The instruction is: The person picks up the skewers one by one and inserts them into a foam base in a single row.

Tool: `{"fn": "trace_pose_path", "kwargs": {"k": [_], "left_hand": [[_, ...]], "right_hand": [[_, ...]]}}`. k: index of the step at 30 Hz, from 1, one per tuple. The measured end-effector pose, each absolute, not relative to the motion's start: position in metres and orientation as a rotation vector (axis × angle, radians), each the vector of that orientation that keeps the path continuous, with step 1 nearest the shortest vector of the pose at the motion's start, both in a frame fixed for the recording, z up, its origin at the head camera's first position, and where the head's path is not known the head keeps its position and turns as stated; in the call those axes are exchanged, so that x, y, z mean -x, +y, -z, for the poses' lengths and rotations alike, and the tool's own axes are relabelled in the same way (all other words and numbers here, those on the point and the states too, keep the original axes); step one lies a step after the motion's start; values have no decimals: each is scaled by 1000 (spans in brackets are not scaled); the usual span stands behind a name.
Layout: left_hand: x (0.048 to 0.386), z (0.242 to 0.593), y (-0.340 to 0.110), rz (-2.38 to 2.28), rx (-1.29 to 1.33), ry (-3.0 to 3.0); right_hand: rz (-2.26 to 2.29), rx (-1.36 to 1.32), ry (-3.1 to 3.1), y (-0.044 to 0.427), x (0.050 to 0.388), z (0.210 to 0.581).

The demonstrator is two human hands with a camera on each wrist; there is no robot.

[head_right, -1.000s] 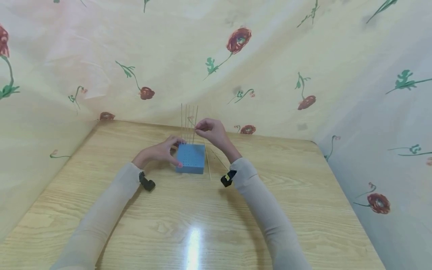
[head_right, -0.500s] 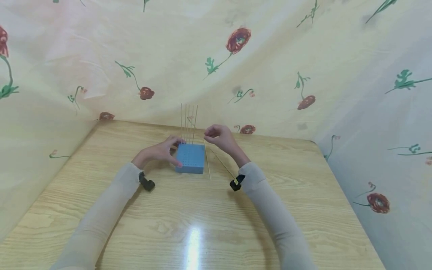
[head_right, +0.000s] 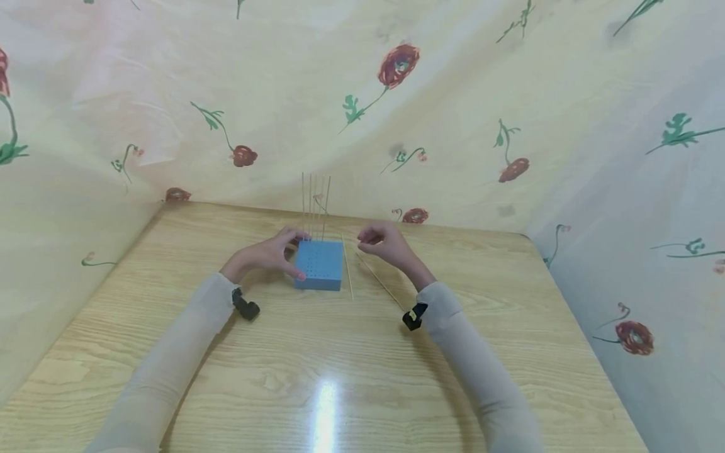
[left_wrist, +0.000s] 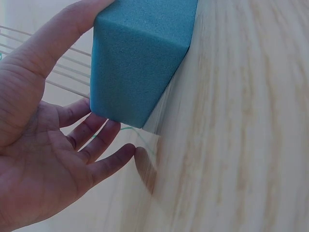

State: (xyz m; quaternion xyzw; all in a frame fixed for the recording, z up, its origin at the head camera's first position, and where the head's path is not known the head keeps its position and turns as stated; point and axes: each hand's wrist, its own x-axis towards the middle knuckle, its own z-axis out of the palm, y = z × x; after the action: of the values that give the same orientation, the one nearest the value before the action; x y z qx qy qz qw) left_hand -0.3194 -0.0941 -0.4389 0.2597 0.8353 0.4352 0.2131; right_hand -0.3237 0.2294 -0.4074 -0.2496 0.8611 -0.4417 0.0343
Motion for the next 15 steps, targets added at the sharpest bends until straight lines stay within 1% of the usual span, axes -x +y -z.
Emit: {"fn": "trace_pose_path", "kwargs": {"k": [15], "left_hand": [[321,442,-95,-1219,-734,2307]], "right_hand": [[1105,741,2669,252,307,419]]}}
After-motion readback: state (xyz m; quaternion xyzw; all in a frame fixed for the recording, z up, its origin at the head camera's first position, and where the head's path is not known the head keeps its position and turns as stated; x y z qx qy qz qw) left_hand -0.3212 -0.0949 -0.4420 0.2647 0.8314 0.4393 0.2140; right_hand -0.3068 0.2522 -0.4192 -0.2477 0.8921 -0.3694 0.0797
